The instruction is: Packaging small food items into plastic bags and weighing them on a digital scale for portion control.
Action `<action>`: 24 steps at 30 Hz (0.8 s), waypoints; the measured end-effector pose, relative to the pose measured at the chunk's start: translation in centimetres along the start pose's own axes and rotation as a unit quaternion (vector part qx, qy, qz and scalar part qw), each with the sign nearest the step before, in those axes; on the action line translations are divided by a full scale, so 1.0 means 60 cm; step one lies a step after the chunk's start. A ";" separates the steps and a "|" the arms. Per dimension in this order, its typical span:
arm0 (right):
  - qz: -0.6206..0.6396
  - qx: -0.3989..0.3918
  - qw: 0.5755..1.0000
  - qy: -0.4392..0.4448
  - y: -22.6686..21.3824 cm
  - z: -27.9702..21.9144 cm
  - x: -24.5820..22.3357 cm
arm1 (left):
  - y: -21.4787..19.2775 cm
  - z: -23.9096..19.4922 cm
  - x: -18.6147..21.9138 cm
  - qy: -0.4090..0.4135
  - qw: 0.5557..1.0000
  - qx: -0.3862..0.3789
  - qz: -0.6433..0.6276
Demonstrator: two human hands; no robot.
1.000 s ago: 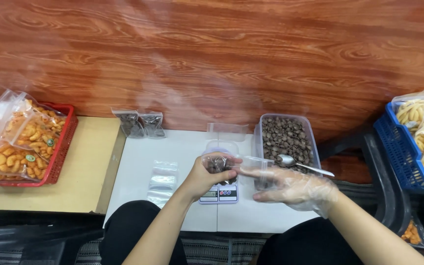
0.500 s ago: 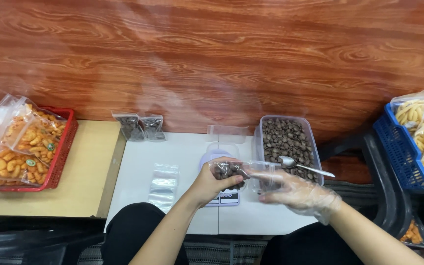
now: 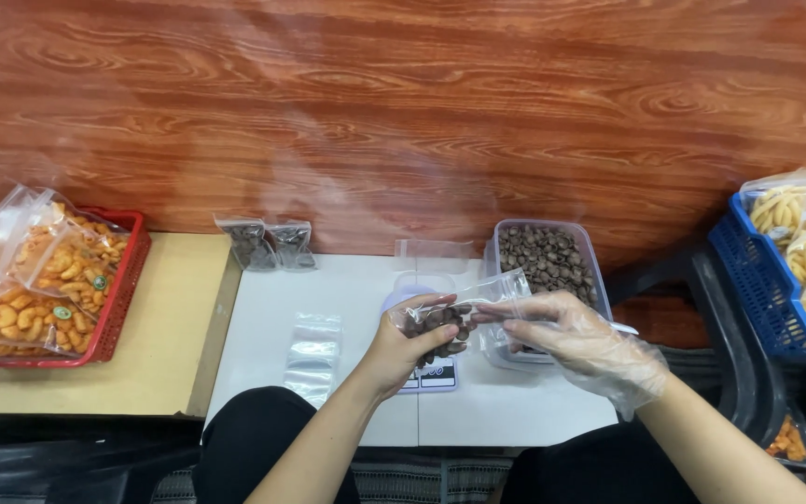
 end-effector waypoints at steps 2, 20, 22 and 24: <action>-0.005 -0.033 0.999 0.008 0.013 -0.001 -0.007 | -0.010 0.002 -0.016 -0.008 1.000 -0.004 0.016; -0.009 0.081 0.995 -0.060 -0.005 0.034 0.055 | -0.005 0.003 -0.019 -0.007 0.994 0.077 -0.082; 0.004 0.126 0.986 -0.113 -0.013 0.038 0.058 | -0.001 0.000 -0.014 -0.012 0.991 0.087 -0.102; -0.006 0.106 0.987 -0.121 -0.005 0.030 0.036 | -0.008 -0.001 -0.016 -0.017 0.988 0.085 -0.126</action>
Point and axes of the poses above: each hand's wrist, its own z-axis towards the middle knuckle, its own y-axis out of the palm, x = y × z, the point moved 4 cm from there along z, towards the middle knuckle, and after that the axes turned 9 degrees about -y, right-handed, at the moved point
